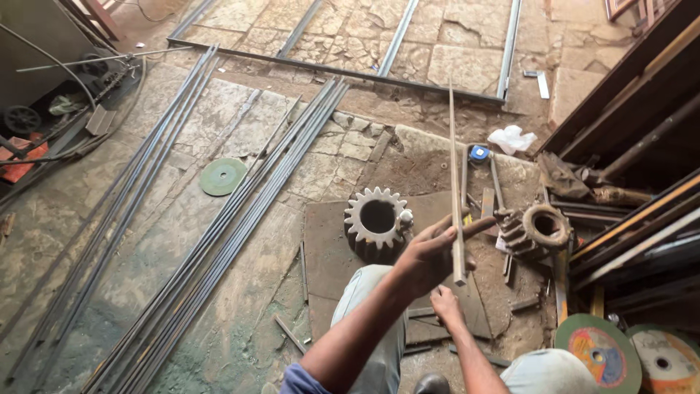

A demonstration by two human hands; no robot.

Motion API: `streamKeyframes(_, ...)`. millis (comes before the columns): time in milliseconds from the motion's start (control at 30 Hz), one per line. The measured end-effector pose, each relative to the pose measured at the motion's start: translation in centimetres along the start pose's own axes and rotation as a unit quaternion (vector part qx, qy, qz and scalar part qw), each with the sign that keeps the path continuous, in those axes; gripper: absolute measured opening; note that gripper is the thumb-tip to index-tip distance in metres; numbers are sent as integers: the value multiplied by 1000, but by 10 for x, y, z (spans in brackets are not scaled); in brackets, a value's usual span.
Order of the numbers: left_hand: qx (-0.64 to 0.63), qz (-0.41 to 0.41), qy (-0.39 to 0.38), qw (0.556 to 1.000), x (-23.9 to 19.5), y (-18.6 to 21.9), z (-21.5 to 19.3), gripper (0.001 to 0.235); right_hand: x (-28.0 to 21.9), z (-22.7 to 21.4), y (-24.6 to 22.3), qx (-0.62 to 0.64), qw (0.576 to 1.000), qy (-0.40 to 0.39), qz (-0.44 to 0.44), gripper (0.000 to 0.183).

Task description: The person strikes a long thin metal rod against a large metal gear with a hammer while holding the rod against the gear with their other hand.

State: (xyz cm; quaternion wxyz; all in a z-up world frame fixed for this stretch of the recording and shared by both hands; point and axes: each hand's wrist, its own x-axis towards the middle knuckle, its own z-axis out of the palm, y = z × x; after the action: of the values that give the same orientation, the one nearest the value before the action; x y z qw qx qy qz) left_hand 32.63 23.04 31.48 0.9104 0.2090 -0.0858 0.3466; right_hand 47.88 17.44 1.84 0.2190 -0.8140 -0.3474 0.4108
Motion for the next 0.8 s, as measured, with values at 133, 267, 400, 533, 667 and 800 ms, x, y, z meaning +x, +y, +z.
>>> streamKeyframes(133, -34, -3, 5, 999, 12, -2, 1, 65, 0, -1, 2, -2, 1000, -12, 23, 37)
streamKeyframes(267, -46, 15, -25, 999, 18, -3, 1, 60, 2, 1, 1, -9, 1000, -7, 22, 41)
streamKeyframes(400, -46, 39, -10, 998, 19, -10, 3, 58, 9, 2, -1, -28, 999, 16, 30, 49)
streamKeyframes(533, -22, 39, 53, 998, 19, -20, 3, 56, 7, 3, 3, -21, 1000, -16, 14, 60)
streamKeyframes(667, 45, 52, 91, 993, 20, -27, 1, 63, 5, 2, 5, 45, 996, 1, -73, 61)
streamKeyframes(800, 148, 15, 28, 989, 19, -22, -2, 68, 4, 3, 5, -22, 1000, -1, -16, 58)
